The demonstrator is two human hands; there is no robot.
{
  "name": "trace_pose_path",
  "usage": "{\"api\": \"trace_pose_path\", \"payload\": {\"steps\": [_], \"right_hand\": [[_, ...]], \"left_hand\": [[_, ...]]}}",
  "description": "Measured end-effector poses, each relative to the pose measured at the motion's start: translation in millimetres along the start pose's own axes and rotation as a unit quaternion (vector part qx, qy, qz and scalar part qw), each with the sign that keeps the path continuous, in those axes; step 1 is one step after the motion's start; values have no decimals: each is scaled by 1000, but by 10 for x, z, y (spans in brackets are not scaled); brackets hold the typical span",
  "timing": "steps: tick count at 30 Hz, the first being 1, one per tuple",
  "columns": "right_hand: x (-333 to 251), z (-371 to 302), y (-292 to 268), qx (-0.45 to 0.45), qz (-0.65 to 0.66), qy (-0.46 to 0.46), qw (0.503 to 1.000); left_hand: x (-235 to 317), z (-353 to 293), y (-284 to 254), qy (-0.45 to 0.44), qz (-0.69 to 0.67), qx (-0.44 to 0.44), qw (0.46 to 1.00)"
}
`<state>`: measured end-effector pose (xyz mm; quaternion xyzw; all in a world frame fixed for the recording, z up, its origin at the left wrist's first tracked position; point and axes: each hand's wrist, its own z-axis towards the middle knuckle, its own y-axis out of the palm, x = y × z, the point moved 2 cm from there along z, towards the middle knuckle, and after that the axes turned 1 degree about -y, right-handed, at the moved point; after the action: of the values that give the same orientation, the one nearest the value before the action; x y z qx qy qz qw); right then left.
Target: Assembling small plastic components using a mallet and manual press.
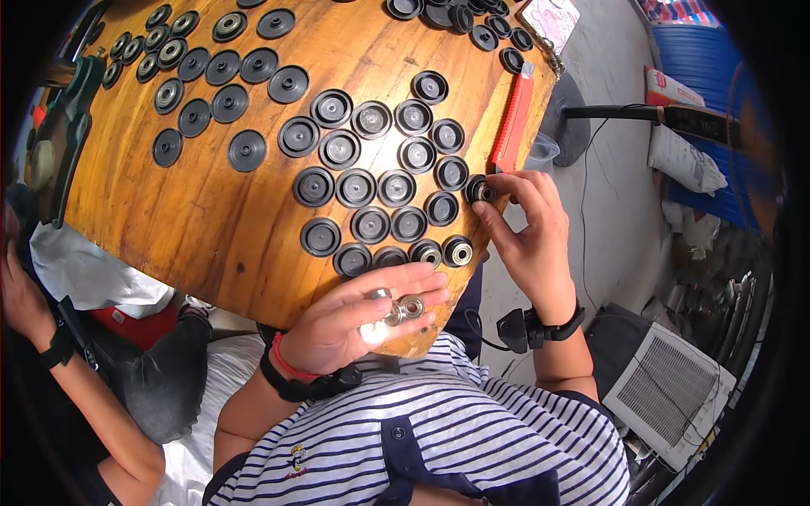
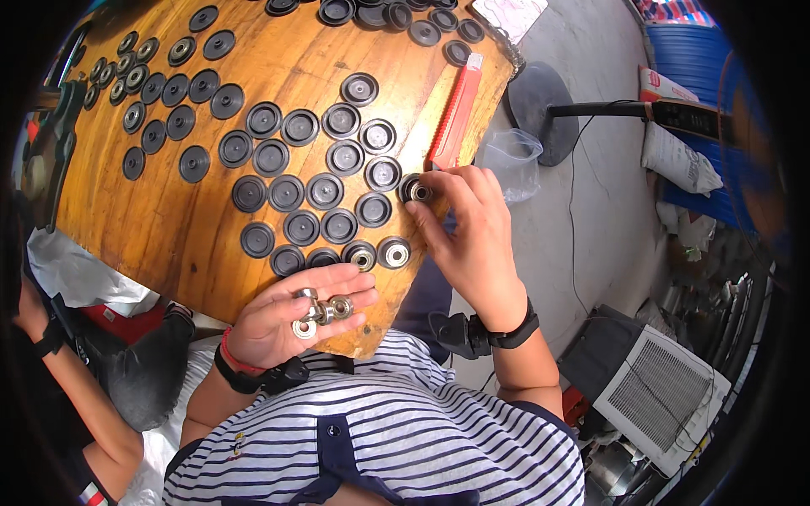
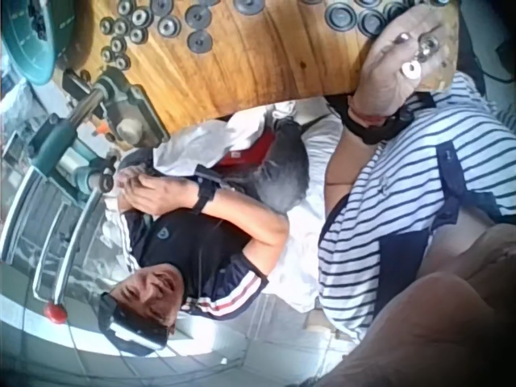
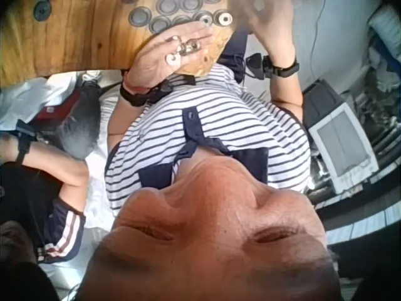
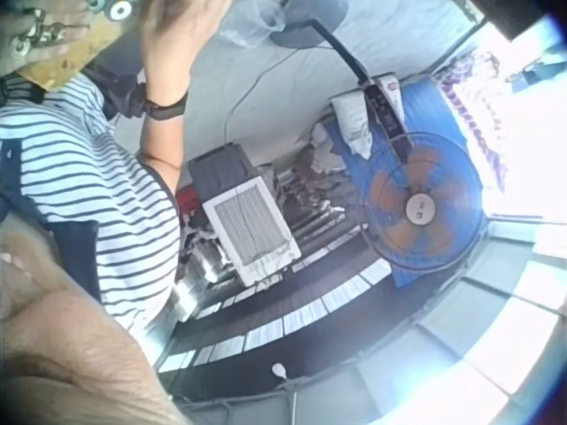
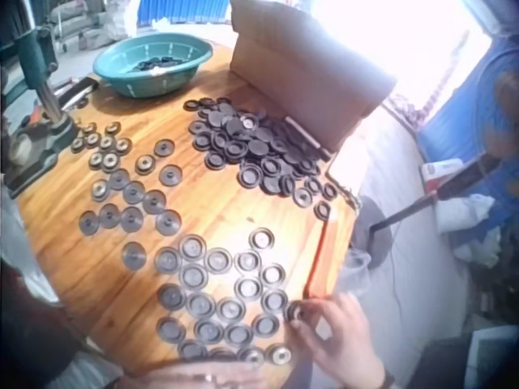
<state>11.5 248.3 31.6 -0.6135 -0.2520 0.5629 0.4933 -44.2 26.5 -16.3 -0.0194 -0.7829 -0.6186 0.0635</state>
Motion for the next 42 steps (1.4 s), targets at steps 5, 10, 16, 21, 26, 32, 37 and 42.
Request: {"api": "trace_pose_path", "payload": {"steps": [5,10,16,21,26,32,37,42], "right_hand": [[-41,41,-7,-10,-21,2,1000],[-35,37,7,-31,21,35,999],[-66,-58,30,-33,30,6,999],[-510,-368,-94,12,73,-105,992],[-726,-502,108,-99,100,-200,970],[-737,-475,111,-108,65,-209,970],[-544,-305,-8,-25,66,-159,985],[-337,-110,73,-7,22,-73,997]], "left_hand": [[-7,-2,-1,1,3,3,1000],[-42,4,-25,25,7,-16,1000],[-55,-15,-7,62,22,-35,997],[-111,-58,-17,114,-30,-23,993],[-152,-118,9,117,5,12,993],[-163,-137,-20,113,6,13,993],[-114,-174,-38,125,-45,-13,991],[-14,-132,-41,134,-28,9,991]]}}
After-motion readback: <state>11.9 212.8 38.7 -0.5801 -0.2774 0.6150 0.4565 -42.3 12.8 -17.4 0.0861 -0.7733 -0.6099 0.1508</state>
